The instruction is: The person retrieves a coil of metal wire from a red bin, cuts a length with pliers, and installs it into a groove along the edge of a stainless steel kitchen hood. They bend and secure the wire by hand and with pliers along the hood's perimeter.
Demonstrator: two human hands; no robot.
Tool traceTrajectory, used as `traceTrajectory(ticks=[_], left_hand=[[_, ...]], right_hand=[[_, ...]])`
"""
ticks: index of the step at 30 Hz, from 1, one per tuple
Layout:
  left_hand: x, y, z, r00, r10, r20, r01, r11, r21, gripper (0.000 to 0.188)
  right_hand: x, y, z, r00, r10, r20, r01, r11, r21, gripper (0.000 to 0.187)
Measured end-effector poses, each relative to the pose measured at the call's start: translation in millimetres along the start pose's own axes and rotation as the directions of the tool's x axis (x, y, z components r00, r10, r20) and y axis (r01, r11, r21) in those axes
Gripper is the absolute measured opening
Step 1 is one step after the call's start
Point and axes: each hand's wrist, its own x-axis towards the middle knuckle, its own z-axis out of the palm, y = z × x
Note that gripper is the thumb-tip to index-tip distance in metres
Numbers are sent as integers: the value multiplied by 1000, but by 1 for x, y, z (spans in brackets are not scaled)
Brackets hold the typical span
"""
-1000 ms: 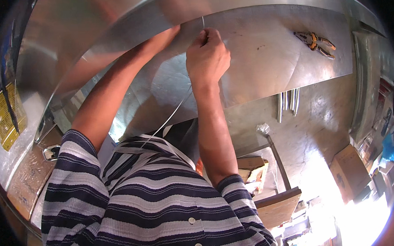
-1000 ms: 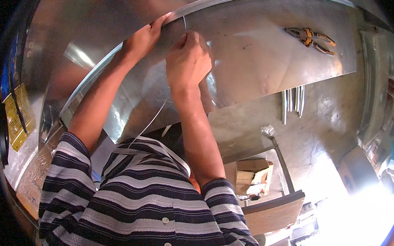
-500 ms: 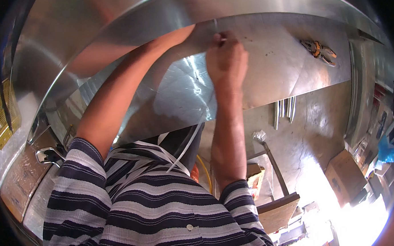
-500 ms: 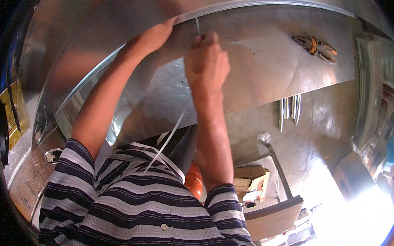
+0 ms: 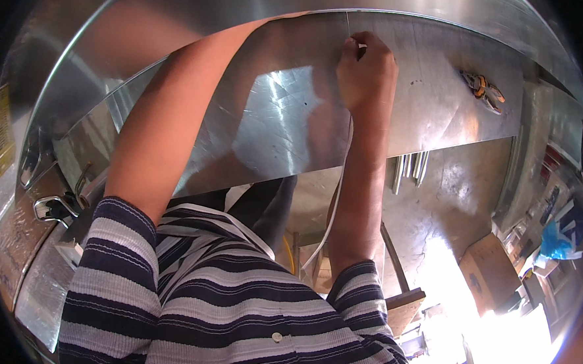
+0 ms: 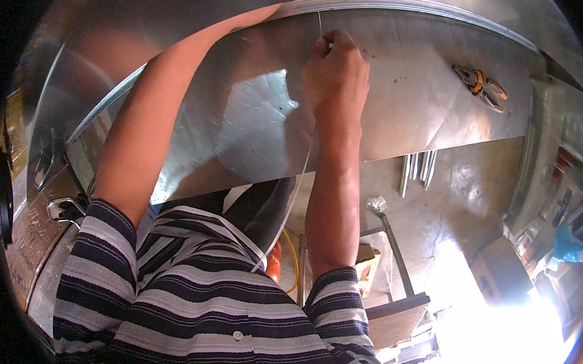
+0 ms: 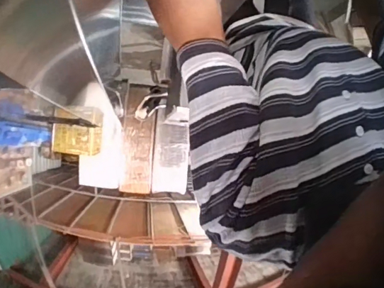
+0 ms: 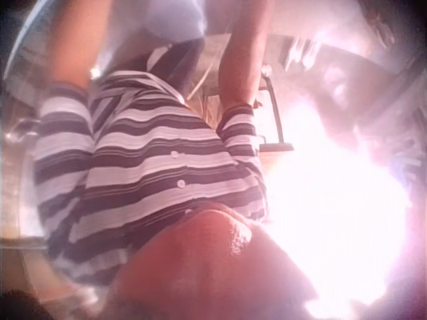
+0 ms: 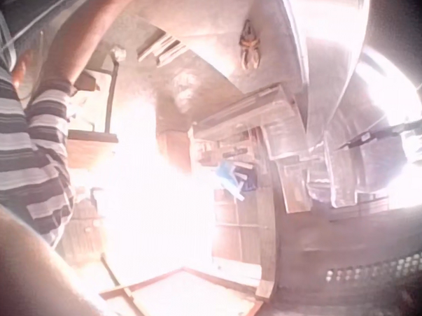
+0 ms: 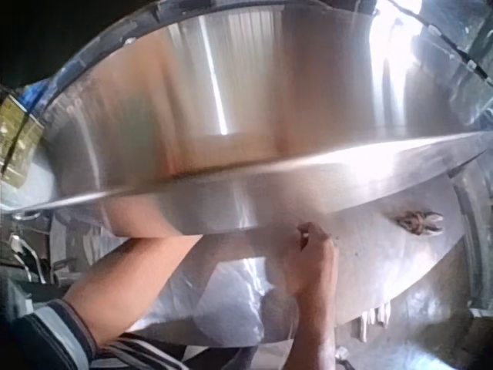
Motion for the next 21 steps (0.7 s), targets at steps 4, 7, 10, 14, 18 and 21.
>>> traceTrajectory(ticks=[4, 7, 10, 14, 18, 21], left_hand=[[4, 1, 5, 1000, 3, -2, -4, 999, -35, 43], [6, 3, 7, 1000, 3, 3, -3, 998, -57, 43], [7, 1, 9, 1000, -11, -1, 11, 997, -82, 42], [11, 0, 10, 1000, -22, 2, 22, 993, -113, 42], [15, -2, 11, 999, -42, 1, 42, 989, -139, 42], [19, -3, 10, 999, -51, -2, 50, 986, -158, 42]], right_hand=[[-2, -5, -5, 1000, 11, 19, -7, 988, -152, 27], [-3, -4, -7, 999, 28, 17, -26, 992, -126, 27], [-4, -4, -12, 1000, 8, -14, -8, 1000, -27, 23], [0, 7, -3, 1000, -15, 1, 15, 973, 231, 19], [1, 9, 2, 1000, -12, -11, 15, 950, 311, 18], [2, 4, 0, 1000, 15, -10, -12, 961, 278, 18]])
